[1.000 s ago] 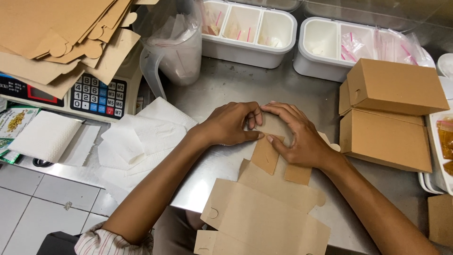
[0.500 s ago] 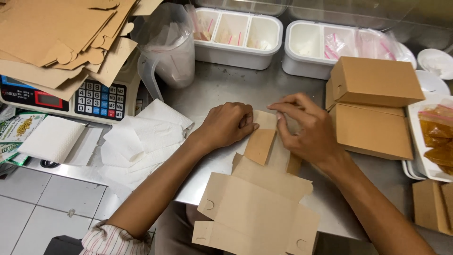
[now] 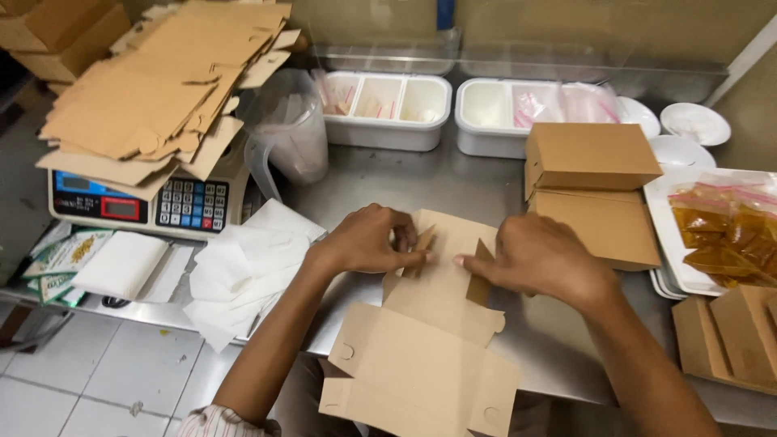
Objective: Assembling cardboard food boxes by folding flat templates and tucking in tabs.
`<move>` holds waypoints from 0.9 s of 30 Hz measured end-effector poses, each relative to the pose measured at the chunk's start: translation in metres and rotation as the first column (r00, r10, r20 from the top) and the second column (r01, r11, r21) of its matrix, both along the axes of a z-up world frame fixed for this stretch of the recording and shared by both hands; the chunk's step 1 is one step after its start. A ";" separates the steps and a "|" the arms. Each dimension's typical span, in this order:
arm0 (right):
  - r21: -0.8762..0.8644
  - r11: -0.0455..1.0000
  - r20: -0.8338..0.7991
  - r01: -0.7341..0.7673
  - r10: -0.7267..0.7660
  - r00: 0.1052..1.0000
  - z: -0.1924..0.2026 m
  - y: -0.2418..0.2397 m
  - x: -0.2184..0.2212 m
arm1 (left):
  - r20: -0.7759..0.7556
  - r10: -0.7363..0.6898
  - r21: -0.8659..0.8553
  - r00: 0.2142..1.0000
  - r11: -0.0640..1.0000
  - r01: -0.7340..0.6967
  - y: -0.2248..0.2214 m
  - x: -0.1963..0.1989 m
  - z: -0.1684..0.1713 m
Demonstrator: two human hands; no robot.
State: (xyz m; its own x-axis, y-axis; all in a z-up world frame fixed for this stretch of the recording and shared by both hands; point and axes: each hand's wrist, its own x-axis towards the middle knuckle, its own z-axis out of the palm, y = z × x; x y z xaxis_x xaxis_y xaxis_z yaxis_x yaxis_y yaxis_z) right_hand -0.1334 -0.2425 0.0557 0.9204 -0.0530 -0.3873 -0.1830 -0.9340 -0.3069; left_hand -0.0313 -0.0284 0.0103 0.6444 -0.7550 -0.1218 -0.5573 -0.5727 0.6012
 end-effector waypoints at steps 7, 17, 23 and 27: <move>-0.080 0.986 0.028 -0.144 0.146 0.989 -0.046 -0.014 0.010 | -0.191 -0.030 -0.107 0.981 0.994 0.010 0.022 0.046 -0.033; 0.554 0.826 0.674 -0.108 -0.369 0.640 -0.051 -0.033 0.018 | 0.271 0.300 -0.632 0.915 0.772 -0.066 0.054 0.013 0.037; 0.300 0.837 0.953 -0.458 -0.284 0.104 -0.042 -0.039 0.009 | 0.681 0.263 -0.629 0.683 0.688 0.361 0.082 -0.016 0.076; 0.131 0.860 0.991 -0.493 -0.096 0.096 -0.034 -0.047 -0.005 | 0.812 0.130 -0.438 0.569 0.779 0.448 0.101 -0.031 0.065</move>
